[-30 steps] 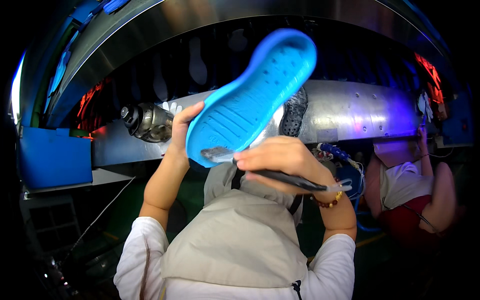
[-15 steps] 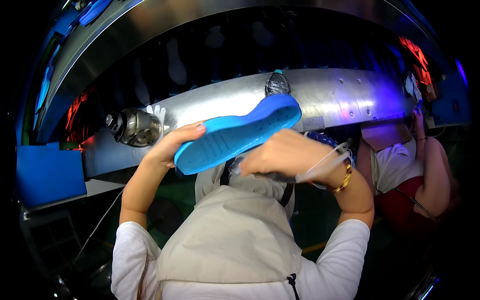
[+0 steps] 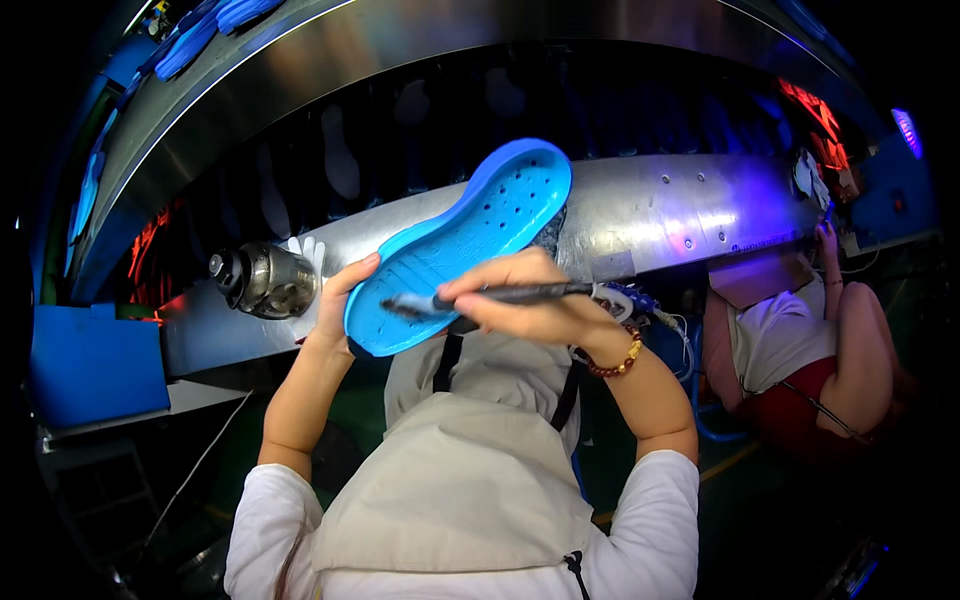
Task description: The person uses a brush to apply a liquid substance across the bottom of blue shoe soles at a manufacturing line, taking them from a conveyor belt and placing them back after finishing.
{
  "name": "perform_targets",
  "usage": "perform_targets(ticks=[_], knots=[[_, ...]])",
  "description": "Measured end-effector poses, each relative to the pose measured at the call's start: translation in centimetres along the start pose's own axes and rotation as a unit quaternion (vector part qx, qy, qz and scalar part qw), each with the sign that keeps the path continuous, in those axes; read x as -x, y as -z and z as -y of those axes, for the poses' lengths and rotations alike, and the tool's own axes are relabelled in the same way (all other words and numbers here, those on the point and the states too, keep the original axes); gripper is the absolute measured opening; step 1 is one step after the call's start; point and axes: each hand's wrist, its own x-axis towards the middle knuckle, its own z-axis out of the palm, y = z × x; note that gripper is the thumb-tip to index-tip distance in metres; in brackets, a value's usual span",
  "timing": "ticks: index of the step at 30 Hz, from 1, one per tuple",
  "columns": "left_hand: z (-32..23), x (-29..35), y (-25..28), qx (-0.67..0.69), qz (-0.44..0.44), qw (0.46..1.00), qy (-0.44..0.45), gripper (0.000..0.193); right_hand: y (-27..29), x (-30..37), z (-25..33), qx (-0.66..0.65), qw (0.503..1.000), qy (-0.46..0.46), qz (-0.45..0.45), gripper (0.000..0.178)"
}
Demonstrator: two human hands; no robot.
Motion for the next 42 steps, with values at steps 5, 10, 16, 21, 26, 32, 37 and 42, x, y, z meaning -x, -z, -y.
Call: perform_targets(ticks=[5,10,16,21,26,32,37,42], knots=[[0.5,-0.7,1.0,0.082,0.035,0.996,0.014,0.059,2.2,-0.4,-2.2,0.061,0.992,0.035,-0.108,0.016],[2.4,-0.8,2.9,0.103,0.062,0.993,-0.003,0.061,4.3,-1.7,-3.9,0.112,0.934,-0.011,-0.339,0.02],[0.9,-0.2,3.0,0.114,0.042,0.991,-0.057,0.058,-2.4,0.5,-2.7,0.145,0.974,0.103,-0.139,0.016],[-4.9,7.5,2.5,-0.065,-0.001,0.955,-0.289,0.063,-1.1,2.4,-3.8,-0.218,0.954,0.071,-0.195,0.022],[-17.5,10.2,4.0,0.018,0.171,0.86,-0.481,0.058,-0.1,2.2,-6.2,-0.257,0.936,0.039,-0.236,0.02],[-32.7,6.8,10.3,0.287,-0.161,0.689,-0.646,0.06,-1.1,1.8,-6.7,-0.344,0.9,0.008,-0.266,0.02],[-34.4,1.2,9.7,-0.416,-0.513,0.541,-0.521,0.081,-1.6,2.9,-8.2,-0.329,0.91,-0.037,-0.249,0.02],[-33.8,-1.6,8.7,-0.688,-0.57,0.367,-0.259,0.071,-1.6,2.6,-8.1,-0.323,0.917,-0.052,-0.229,0.022]])
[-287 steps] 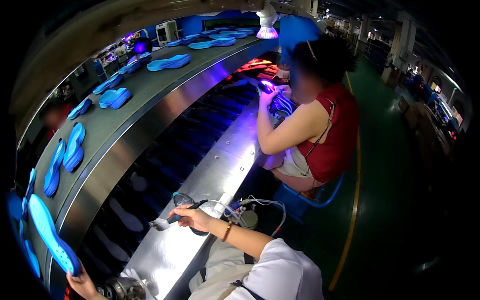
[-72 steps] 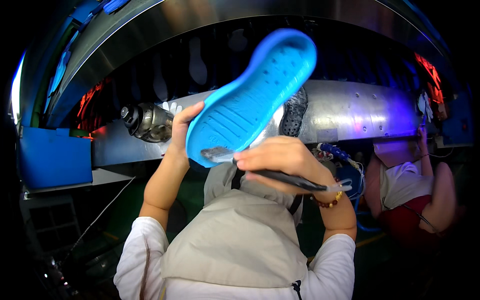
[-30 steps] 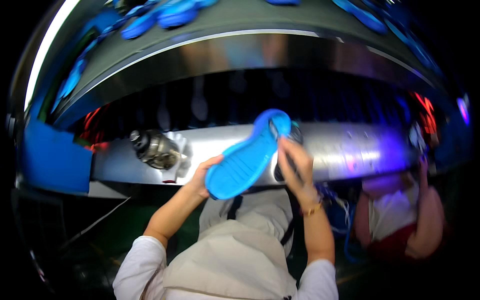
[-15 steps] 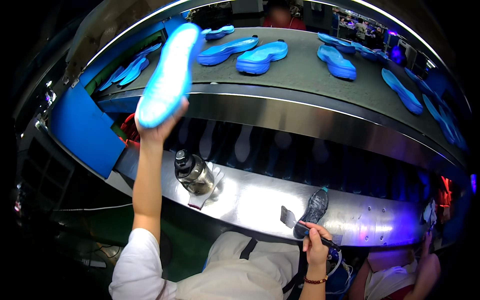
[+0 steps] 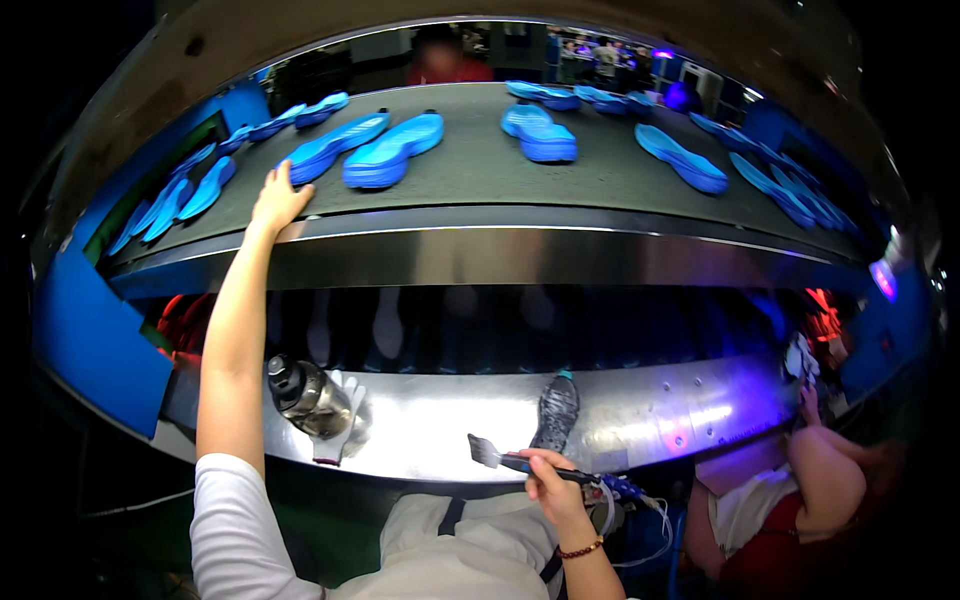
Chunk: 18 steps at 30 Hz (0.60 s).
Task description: The person uses a brush to apply a liquid substance across the bottom of blue shoe soles at a manufacturing line, taking them from a conveyor belt and placing them back after finishing.
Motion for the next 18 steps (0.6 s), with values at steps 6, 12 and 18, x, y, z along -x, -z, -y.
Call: perform_targets(ticks=[6,12,18], knots=[[0.2,2.5,2.6,-0.065,-0.24,0.927,-0.282,0.027,-0.8,0.4,0.4,-0.013,1.0,-0.002,0.007,0.024],[1.2,11.3,4.7,0.345,-0.354,0.856,-0.152,0.015,0.8,0.5,1.1,-0.017,0.999,0.04,-0.028,0.025],[7.1,15.3,4.8,0.86,0.244,0.446,0.04,0.036,-0.2,-0.9,1.9,0.016,0.999,0.047,0.015,0.024]])
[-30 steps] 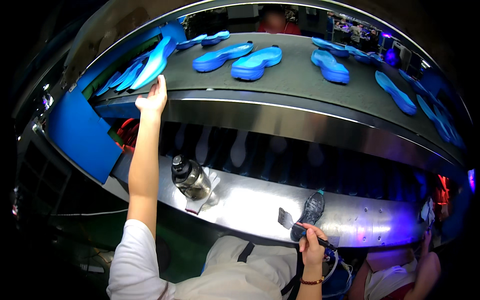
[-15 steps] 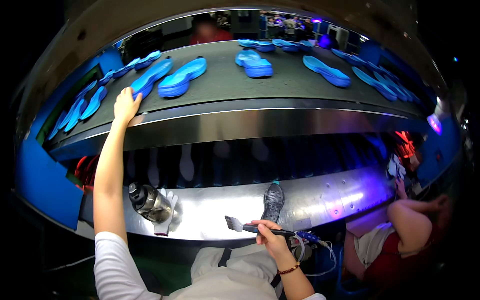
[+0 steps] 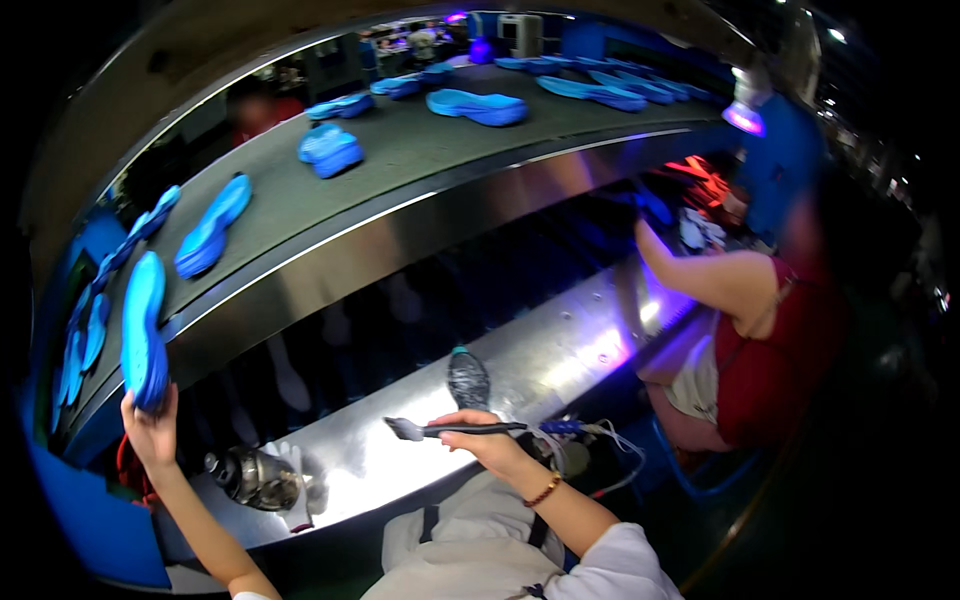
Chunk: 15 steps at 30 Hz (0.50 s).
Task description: The person uses a brush to apply a liquid substance across the bottom of blue shoe soles at a manufacturing line, taking them from a conveyor belt and placing them back after finishing.
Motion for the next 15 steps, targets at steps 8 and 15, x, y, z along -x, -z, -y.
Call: perform_targets(ticks=[8,15], knots=[[15.8,8.0,-0.4,0.114,0.143,0.981,-0.063,0.074,2.7,0.8,-0.9,-0.054,0.996,0.042,-0.05,0.023],[27.3,10.9,-3.1,0.136,-0.015,0.965,0.225,0.081,1.8,0.7,1.4,0.015,0.998,0.061,0.023,0.027]])
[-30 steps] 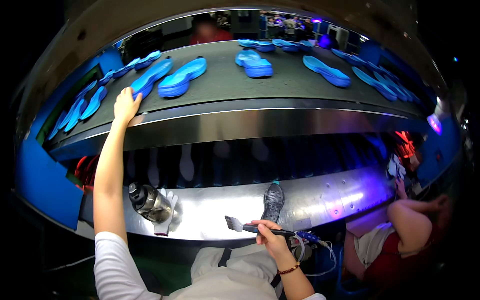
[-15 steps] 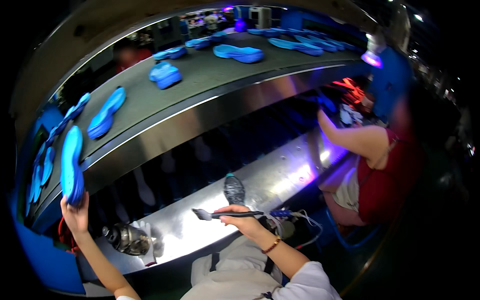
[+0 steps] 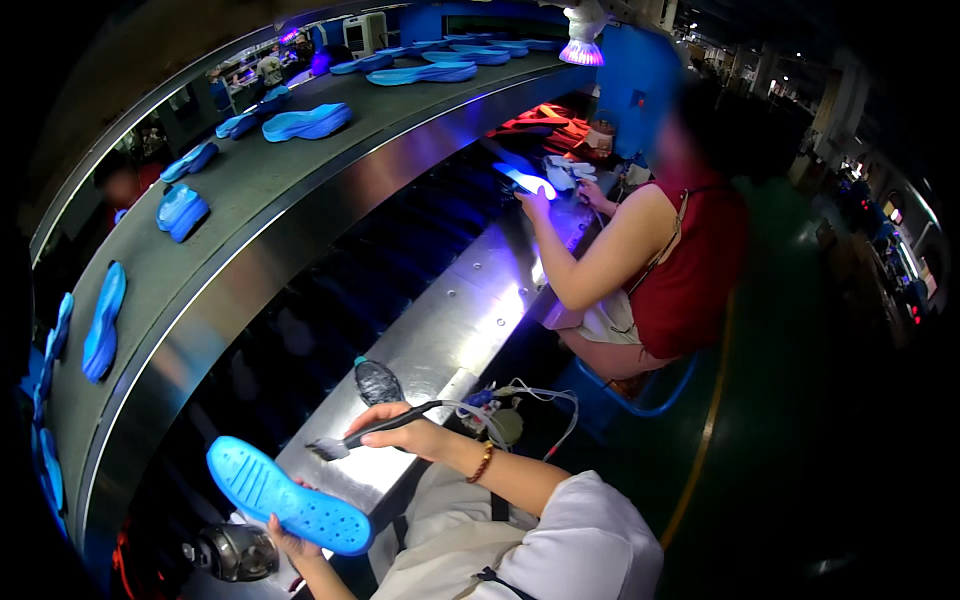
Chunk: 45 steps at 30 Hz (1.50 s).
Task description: The person uses a brush to apply a liquid substance across the bottom of blue shoe soles at a manufacturing line, taking them from a conveyor belt and placing them back after finishing.
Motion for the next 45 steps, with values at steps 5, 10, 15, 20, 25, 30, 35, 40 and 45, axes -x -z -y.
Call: perform_targets(ticks=[5,10,15,20,25,30,35,40,45], knots=[[2.7,-1.0,-5.1,0.047,0.003,0.999,0.022,0.079,-2.0,-1.2,-0.9,-0.02,0.998,-0.004,0.057,0.026],[3.8,-1.0,-5.8,0.038,-0.027,0.995,0.086,0.1,-3.2,-3.2,-1.7,-0.033,0.999,-0.002,0.021,0.019],[4.0,-1.4,-8.8,0.119,0.068,0.98,0.146,0.101,-3.5,-4.7,-0.6,-0.057,0.998,0.011,-0.024,0.019],[3.9,-1.3,-9.0,0.12,0.053,0.98,0.148,0.102,-3.4,-7.6,0.4,0.044,0.996,0.047,-0.06,0.017],[5.2,-1.6,-8.2,0.104,0.01,0.991,0.086,0.088,-6.9,-8.2,0.0,0.378,0.911,0.167,-0.002,0.013],[3.6,-1.9,-6.8,0.081,-0.096,0.991,0.048,0.083,-9.1,-4.2,-0.8,0.527,0.808,0.25,0.081,0.015],[0.7,-1.0,-4.7,0.025,-0.044,0.998,0.035,0.092,-6.1,0.3,0.1,0.429,0.856,0.052,0.285,0.014],[0.5,-0.2,-9.1,0.124,-0.048,0.989,0.063,0.094,-6.4,-3.2,3.5,0.272,0.952,0.079,0.118,0.015],[1.7,-0.2,-10.2,0.196,0.047,0.977,0.075,0.094,-7.6,-5.1,3.0,0.325,0.925,0.154,0.126,0.016]])
